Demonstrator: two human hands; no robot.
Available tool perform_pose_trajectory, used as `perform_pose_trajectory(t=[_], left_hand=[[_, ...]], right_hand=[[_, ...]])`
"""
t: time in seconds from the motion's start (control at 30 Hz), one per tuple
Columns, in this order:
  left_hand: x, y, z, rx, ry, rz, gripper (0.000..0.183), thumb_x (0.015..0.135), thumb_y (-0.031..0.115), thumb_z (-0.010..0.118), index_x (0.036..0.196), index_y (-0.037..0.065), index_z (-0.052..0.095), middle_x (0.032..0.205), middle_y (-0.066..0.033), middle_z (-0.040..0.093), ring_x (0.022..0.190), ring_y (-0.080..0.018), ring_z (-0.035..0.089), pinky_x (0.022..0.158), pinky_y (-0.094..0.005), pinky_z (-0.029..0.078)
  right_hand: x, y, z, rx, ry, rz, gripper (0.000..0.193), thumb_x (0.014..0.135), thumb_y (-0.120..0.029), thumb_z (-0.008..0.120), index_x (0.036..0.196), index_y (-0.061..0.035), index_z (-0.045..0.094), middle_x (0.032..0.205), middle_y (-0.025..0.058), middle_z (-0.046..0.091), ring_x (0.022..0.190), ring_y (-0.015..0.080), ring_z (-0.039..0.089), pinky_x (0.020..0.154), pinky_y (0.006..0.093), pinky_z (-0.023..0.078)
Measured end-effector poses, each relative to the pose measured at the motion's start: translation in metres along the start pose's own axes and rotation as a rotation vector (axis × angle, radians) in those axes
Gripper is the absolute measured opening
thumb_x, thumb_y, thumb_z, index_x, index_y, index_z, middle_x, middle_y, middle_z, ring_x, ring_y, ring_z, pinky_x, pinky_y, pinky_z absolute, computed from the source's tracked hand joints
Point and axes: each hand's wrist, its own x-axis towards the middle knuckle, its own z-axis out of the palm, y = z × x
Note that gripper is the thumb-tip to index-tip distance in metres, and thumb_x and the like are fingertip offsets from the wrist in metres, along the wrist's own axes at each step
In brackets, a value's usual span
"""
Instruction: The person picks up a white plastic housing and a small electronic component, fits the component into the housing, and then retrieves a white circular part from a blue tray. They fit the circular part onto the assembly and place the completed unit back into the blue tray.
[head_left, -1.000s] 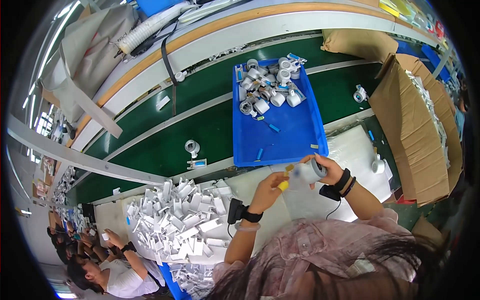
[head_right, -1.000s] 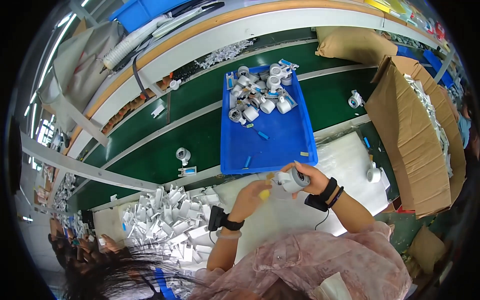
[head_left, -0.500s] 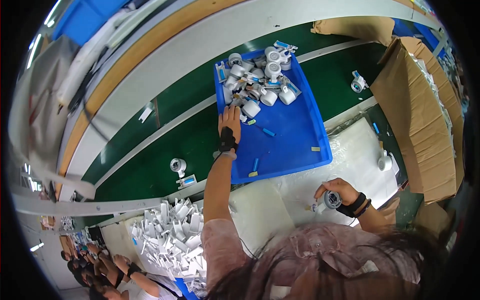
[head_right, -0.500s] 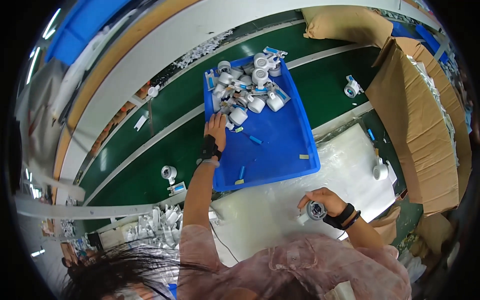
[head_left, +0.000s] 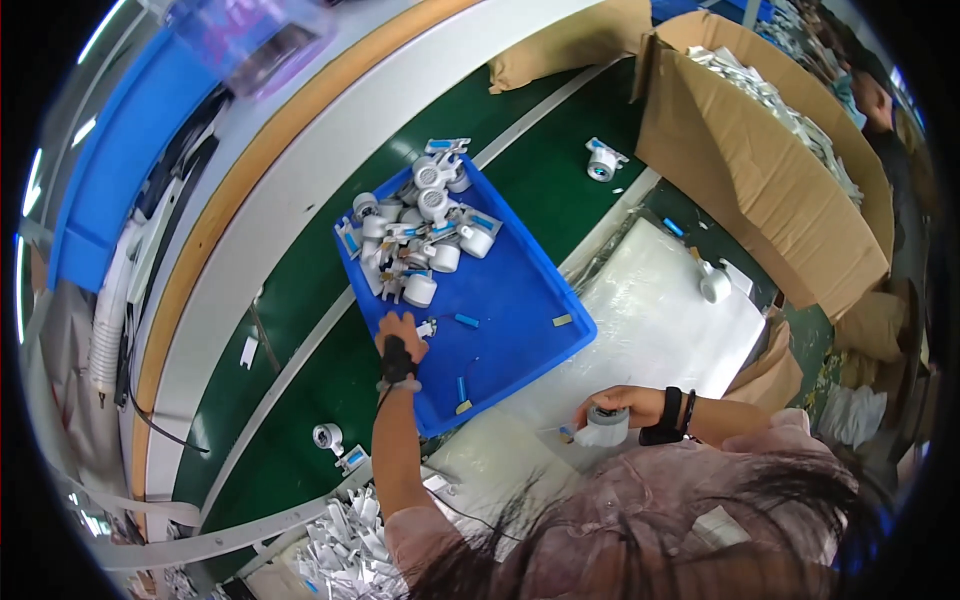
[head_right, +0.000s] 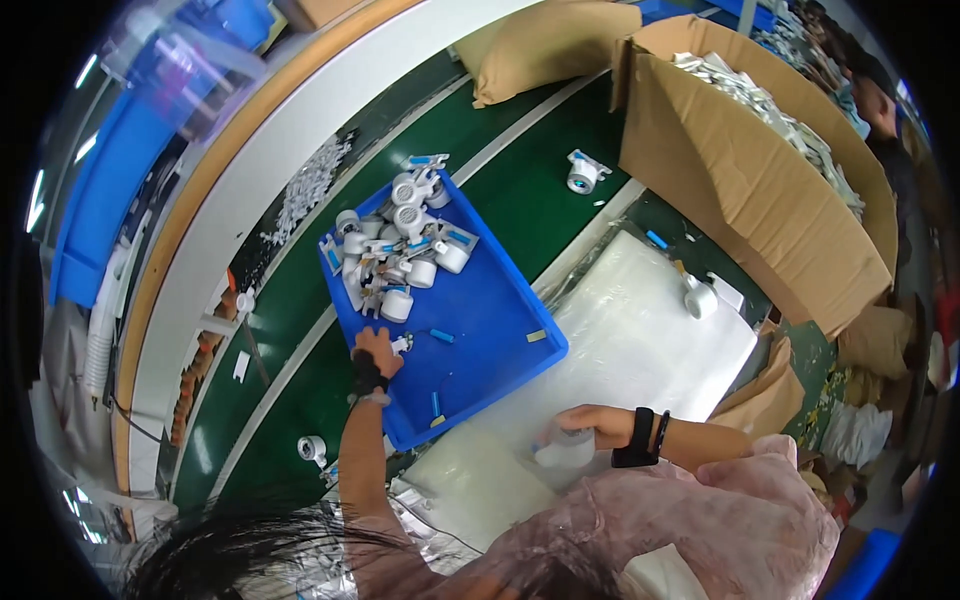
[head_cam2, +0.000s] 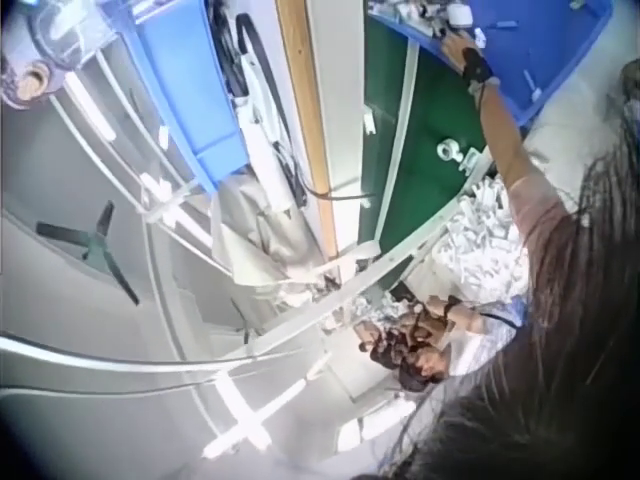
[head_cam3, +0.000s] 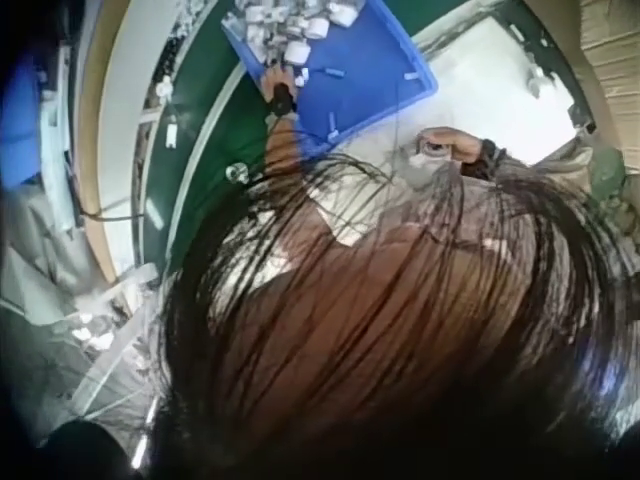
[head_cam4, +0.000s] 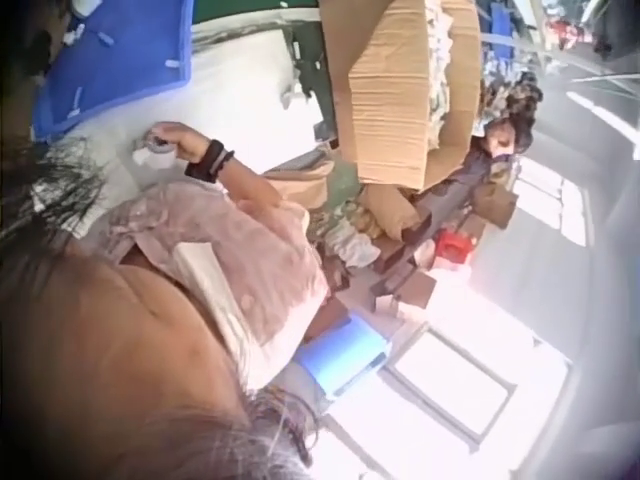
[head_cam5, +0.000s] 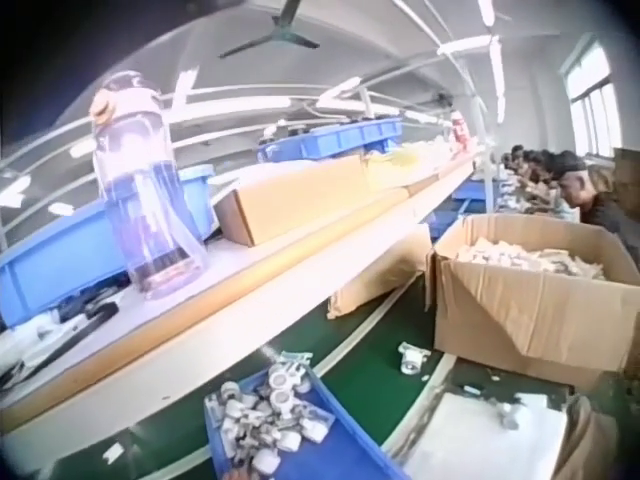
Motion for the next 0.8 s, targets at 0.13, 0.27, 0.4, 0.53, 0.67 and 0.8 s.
perform_pose_trajectory(t=[0.13,0.27,0.4,0.53,0.67,0.8], left_hand=[[-0.043,-0.03,-0.004,-0.868,-0.258,-0.336,0.041,0.076,0.032,0.067,0.1,0.001,0.058,0.089,-0.0142,0.063,0.073,-0.0311,0.061,0.06,-0.0392,0.049],[-0.094,0.046,-0.117,-1.588,-0.401,-0.451,0.039,0.086,0.03,0.058,0.114,0.004,0.056,0.076,-0.0053,0.06,0.053,-0.0118,0.055,0.041,-0.0238,0.038],[-0.157,0.117,-0.14,-1.61,-0.371,-0.283,0.032,0.088,0.021,0.058,0.115,0.004,0.053,0.086,-0.0061,0.058,0.061,-0.0105,0.055,0.044,-0.0235,0.041],[-0.204,0.191,-0.125,-1.718,-0.158,-0.096,0.037,0.092,0.03,0.059,0.119,0.006,0.05,0.095,-0.0054,0.06,0.07,-0.0093,0.056,0.049,-0.0232,0.042],[-0.216,0.211,-0.144,-1.671,-0.059,-0.066,0.034,0.093,0.024,0.057,0.119,0.003,0.049,0.097,-0.0065,0.058,0.074,-0.012,0.056,0.056,-0.0246,0.046],[-0.22,0.214,-0.15,-1.546,-0.209,0.126,0.034,0.091,0.021,0.058,0.114,-0.002,0.048,0.105,-0.0169,0.051,0.092,-0.0257,0.053,0.08,-0.0337,0.042]], right_hand=[[0.004,0.027,0.004,0.553,0.023,-0.011,0.062,0.097,-0.05,0.037,0.124,0.0046,0.049,0.121,0.0243,0.055,0.112,0.0336,0.056,0.075,0.0395,0.057],[-0.009,0.02,0.012,0.957,-0.146,-0.076,0.061,0.096,-0.049,0.042,0.122,0.0059,0.049,0.126,0.0243,0.053,0.117,0.0393,0.052,0.096,0.0476,0.047],[-0.019,0.019,0.029,0.882,-0.036,-0.138,0.06,0.093,-0.048,0.047,0.114,0.0071,0.056,0.134,0.0257,0.048,0.12,0.0416,0.049,0.109,0.0549,0.03],[-0.018,0.039,0.019,0.787,-0.273,-0.246,0.053,0.093,-0.042,0.048,0.123,0.0014,0.051,0.137,0.0223,0.045,0.127,0.0363,0.045,0.109,0.0574,0.028],[-0.044,0.039,0.022,0.684,-0.239,-0.295,0.057,0.091,-0.037,0.052,0.136,-0.0036,0.041,0.142,0.0167,0.042,0.131,0.0336,0.04,0.108,0.0615,0.026],[-0.063,0.034,0.024,0.653,-0.312,-0.28,0.067,0.09,-0.041,0.051,0.146,-0.0109,0.03,0.145,0.0142,0.039,0.134,0.0335,0.037,0.106,0.0653,0.024]])
